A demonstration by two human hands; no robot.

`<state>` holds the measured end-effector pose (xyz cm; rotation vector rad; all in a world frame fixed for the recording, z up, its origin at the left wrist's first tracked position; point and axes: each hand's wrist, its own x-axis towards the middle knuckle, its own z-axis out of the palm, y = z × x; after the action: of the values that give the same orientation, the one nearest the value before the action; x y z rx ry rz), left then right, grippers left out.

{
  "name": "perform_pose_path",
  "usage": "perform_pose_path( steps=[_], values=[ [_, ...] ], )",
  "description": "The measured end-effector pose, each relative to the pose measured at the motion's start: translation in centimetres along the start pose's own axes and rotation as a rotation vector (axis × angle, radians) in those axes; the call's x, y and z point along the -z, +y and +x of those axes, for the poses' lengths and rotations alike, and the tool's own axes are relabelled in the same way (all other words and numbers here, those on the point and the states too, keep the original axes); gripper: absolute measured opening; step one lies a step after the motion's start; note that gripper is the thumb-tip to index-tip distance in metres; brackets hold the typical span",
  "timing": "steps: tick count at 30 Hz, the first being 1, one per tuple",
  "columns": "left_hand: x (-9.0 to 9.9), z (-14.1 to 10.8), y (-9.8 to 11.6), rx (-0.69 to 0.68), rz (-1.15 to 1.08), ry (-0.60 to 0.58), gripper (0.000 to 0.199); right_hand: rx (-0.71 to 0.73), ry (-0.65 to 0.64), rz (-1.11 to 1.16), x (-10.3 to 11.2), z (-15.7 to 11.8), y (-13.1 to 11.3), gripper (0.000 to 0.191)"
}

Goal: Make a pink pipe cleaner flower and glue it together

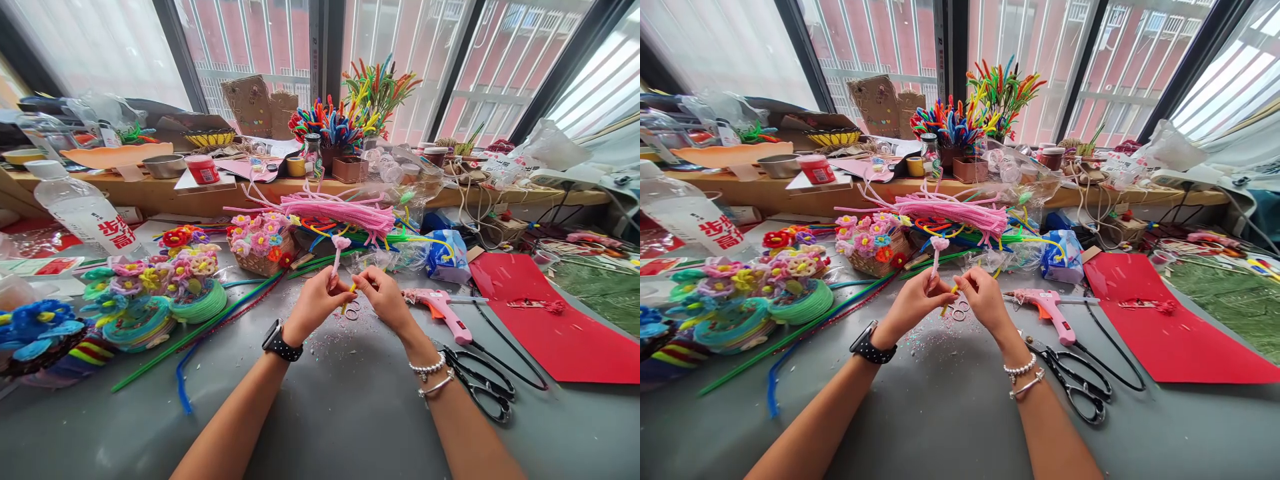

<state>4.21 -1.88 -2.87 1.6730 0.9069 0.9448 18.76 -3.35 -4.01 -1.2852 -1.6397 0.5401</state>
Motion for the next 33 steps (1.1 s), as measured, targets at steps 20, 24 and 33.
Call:
perform_pose_path(
  steps=[20, 24, 33],
  values=[
    [-1.1, 0.0, -0.7, -0.028, 0.0, 0.203, 0.035, -0.397, 0.333, 0.552, -2.6, -0.6, 0.1, 0.035],
    [0.1, 0.3, -0.6, -0.035, 0.029, 0.23, 0.036, -0.308, 0.296, 0.267, 0.4, 0.0, -1.0, 0.031],
    [2.4, 0.8, -1.2, -0.039, 0.092, 0.314, 0.038, -0.432, -0.287, -0.881, 11.6, -9.8, 1.2, 0.017]
  ],
)
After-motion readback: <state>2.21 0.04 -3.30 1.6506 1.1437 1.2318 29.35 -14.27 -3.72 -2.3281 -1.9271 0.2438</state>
